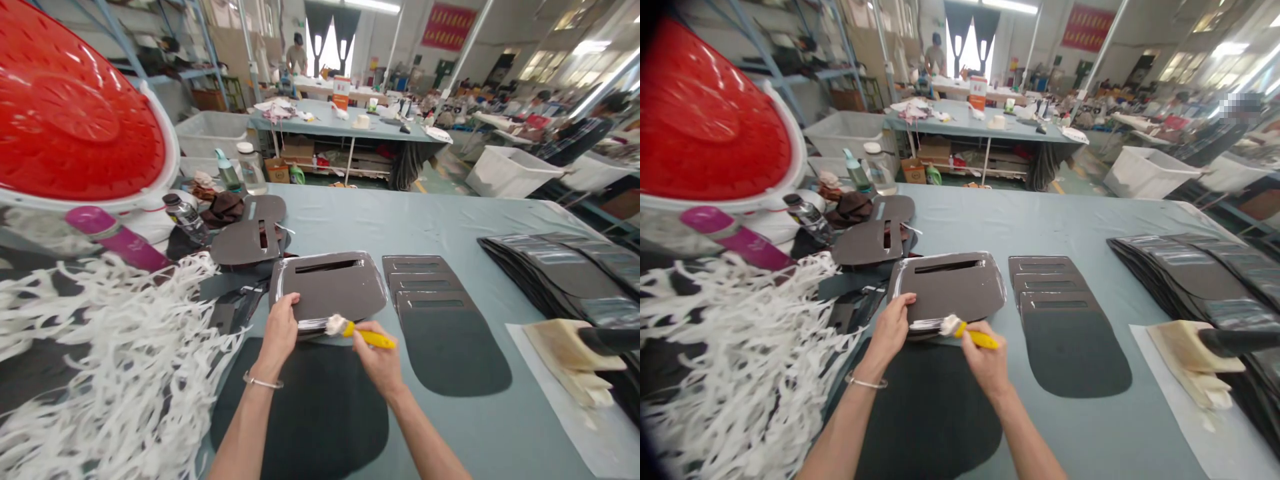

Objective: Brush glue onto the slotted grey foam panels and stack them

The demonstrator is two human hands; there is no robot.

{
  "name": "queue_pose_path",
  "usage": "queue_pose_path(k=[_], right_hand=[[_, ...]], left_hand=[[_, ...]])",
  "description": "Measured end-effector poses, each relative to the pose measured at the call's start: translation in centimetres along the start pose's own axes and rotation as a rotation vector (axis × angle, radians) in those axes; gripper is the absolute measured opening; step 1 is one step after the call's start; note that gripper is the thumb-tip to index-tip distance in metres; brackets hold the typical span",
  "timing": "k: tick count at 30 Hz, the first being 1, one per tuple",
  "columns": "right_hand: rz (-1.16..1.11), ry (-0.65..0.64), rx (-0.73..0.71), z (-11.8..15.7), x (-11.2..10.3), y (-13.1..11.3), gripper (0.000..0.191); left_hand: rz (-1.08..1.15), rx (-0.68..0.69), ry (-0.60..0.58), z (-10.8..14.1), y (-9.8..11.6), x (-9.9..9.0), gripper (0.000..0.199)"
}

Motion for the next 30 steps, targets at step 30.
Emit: queue_pose_path(k=[30], right_hand=[[-0.014,0.09,-0.224,-13.2,11.7,-3.5,0.015]], left_hand=[[-0.487,0.003,0.109,1.3,3.3,1.4,0.031]])
Point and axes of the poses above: each hand's wrist, its own z-axis away from the middle knuckle, its own x-axis out of the palm, y = z × x, the point moved 6 cm from there along -z, towards the middle knuckle, and after that the axes turned 6 degrees about -x, right-handed, at the moved point
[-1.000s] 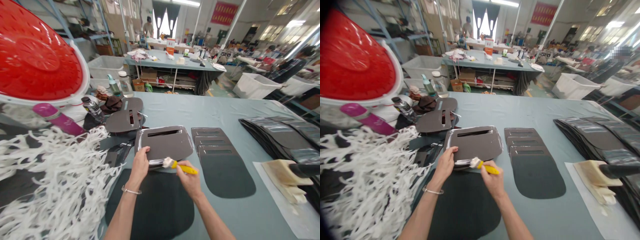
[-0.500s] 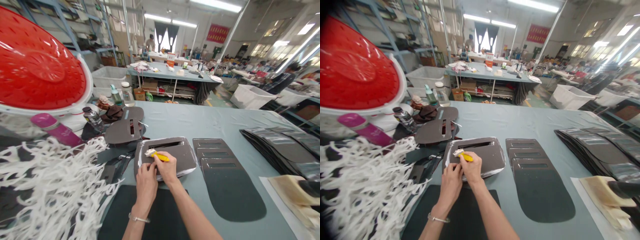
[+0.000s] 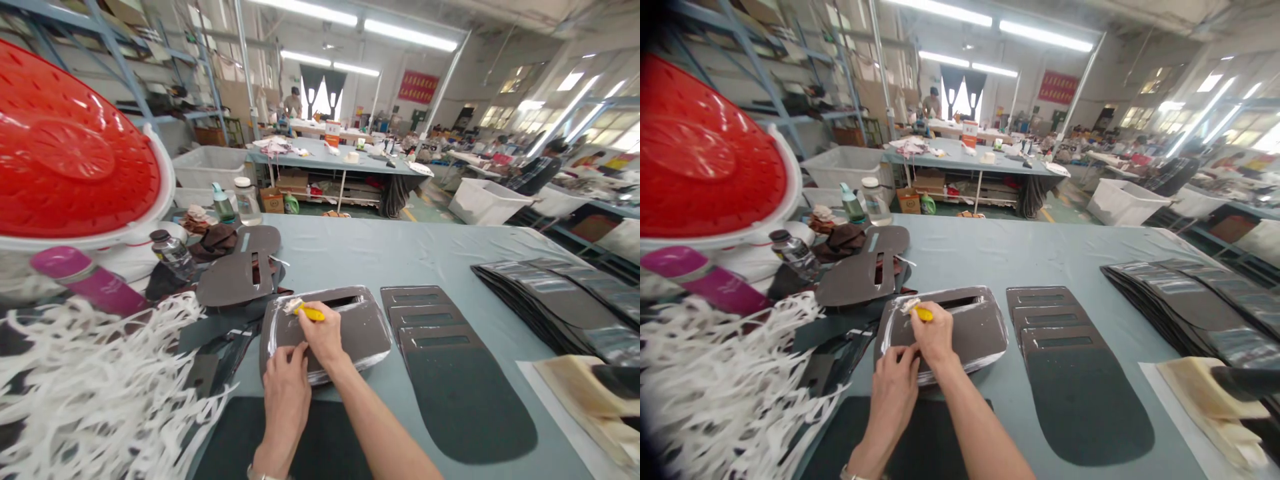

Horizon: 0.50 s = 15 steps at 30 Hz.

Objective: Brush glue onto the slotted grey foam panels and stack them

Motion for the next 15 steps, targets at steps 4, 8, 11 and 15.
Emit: queue_pose_path(k=[4,8,11,15], right_hand=[[0.282,0.113,0.104,-1.1,-8.1,5.1,0.022],[0.503,0.303,0.189,-0.5,-16.2,8.9,0.028],[0.478,0.259,0.262,1.2,-17.5,10.6,0.033],[0.404,0.185,0.339,3.8,-17.1,11.3,0.034]], left_hand=[[0.029,0.0,0.015,-0.1,-0.2,0.1,0.031],[-0.005,-0.04,0.009,-0.4,0.4,-0.2,0.028],[-0.019,-0.054,0.018,-1.0,2.1,-0.1,0.025],[0.28,0.022,-0.07,-2.2,6.1,2.0,0.023]])
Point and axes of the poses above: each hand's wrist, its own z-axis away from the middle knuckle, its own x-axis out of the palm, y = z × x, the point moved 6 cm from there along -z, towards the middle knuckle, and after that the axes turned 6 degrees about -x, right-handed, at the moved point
